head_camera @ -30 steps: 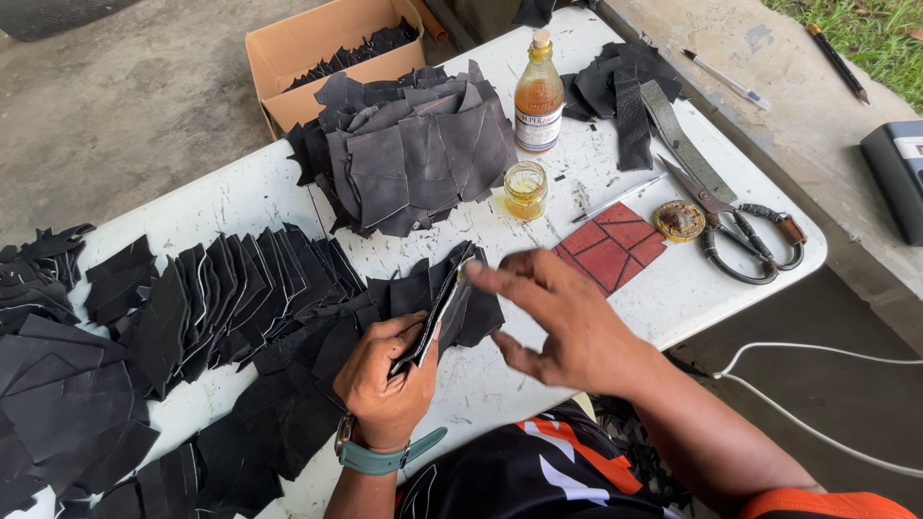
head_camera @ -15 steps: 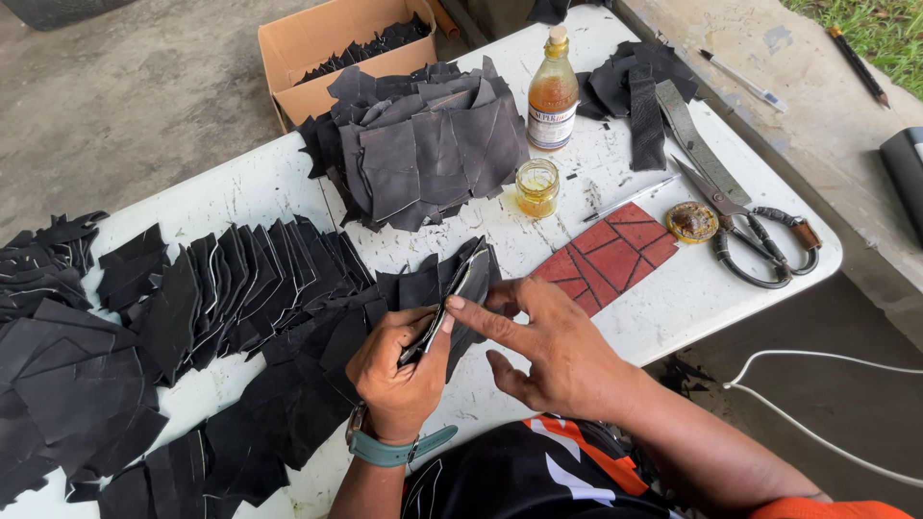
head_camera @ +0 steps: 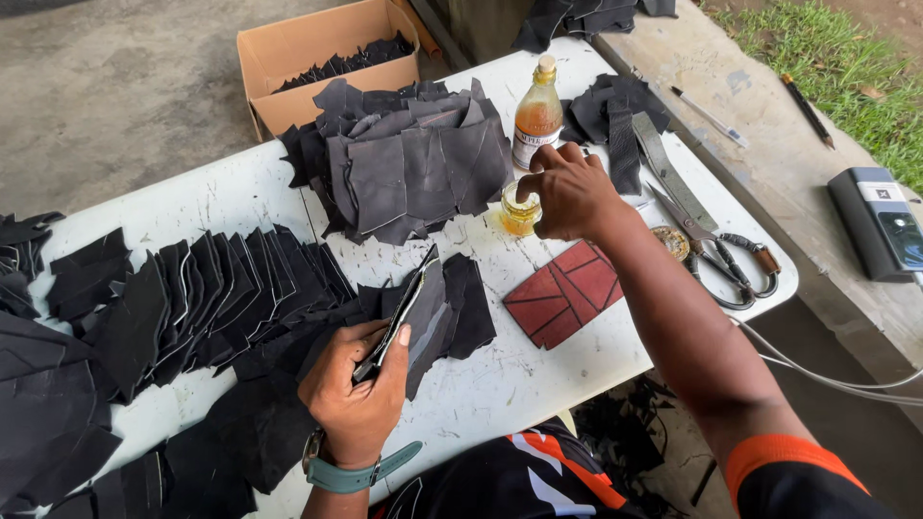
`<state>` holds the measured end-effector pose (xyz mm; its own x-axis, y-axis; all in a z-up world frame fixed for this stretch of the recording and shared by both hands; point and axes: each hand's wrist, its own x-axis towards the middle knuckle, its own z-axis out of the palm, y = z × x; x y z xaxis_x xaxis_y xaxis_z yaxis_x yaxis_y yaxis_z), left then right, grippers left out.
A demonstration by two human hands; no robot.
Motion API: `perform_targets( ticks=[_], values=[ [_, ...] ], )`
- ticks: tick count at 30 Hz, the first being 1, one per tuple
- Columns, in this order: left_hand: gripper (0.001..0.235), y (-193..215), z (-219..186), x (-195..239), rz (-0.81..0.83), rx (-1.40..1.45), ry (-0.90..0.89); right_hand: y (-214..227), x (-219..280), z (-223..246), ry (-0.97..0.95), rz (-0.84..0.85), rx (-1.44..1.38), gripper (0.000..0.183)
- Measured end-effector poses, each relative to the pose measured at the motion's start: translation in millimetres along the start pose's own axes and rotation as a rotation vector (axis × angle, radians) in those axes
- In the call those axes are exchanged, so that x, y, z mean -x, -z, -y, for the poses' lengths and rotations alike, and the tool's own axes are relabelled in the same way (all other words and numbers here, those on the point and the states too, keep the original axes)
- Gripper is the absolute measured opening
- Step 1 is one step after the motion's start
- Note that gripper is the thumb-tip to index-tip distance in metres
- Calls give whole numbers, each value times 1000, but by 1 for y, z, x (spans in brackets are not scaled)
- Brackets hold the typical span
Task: The person repeatedly picks up black rubber pieces from a pile on a white table, applies a yellow adhesive from a small jar to the edges using a finger, and places the treated pieces into a cardboard box. The process is repeated continuously throughout the clip.
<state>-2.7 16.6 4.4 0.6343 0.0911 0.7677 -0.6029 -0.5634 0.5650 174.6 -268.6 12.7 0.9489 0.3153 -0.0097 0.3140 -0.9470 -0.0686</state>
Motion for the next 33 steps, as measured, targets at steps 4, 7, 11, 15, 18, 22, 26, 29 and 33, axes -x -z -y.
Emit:
perform_targets(
  ticks=[4, 7, 11, 15, 18, 22, 26, 29, 33],
  values=[
    [20, -1, 4, 5, 14, 36, -6, -10, -28, 0, -45, 291, 143, 72],
    [22, -2, 5, 3, 39, 41, -14, -11, -40, 5, -29, 380, 206, 73],
    [18, -5, 3, 1, 31, 62, -30, -1, -25, 0, -46, 265, 131, 74],
    [19, -7, -1, 2, 40, 52, -4, 15, 24, -6, -70, 112, 23, 72],
    [18, -11, -5, 0, 50, 79, 20, 27, 60, 2, -28, 47, -67, 60],
    [14, -22, -5, -2, 55, 145, 62, 28, 121, 43, 354, -293, -781, 69],
    [20, -31, -4, 1, 71, 178, 37, 14, 153, 95, 407, -45, -1022, 83],
    [18, -30, -3, 2, 87, 183, 19, 14, 160, 111, 448, -102, -877, 80],
    [22, -29, 0, 0, 89, 171, -19, 23, 156, 114, 442, -178, -794, 73]
  ],
)
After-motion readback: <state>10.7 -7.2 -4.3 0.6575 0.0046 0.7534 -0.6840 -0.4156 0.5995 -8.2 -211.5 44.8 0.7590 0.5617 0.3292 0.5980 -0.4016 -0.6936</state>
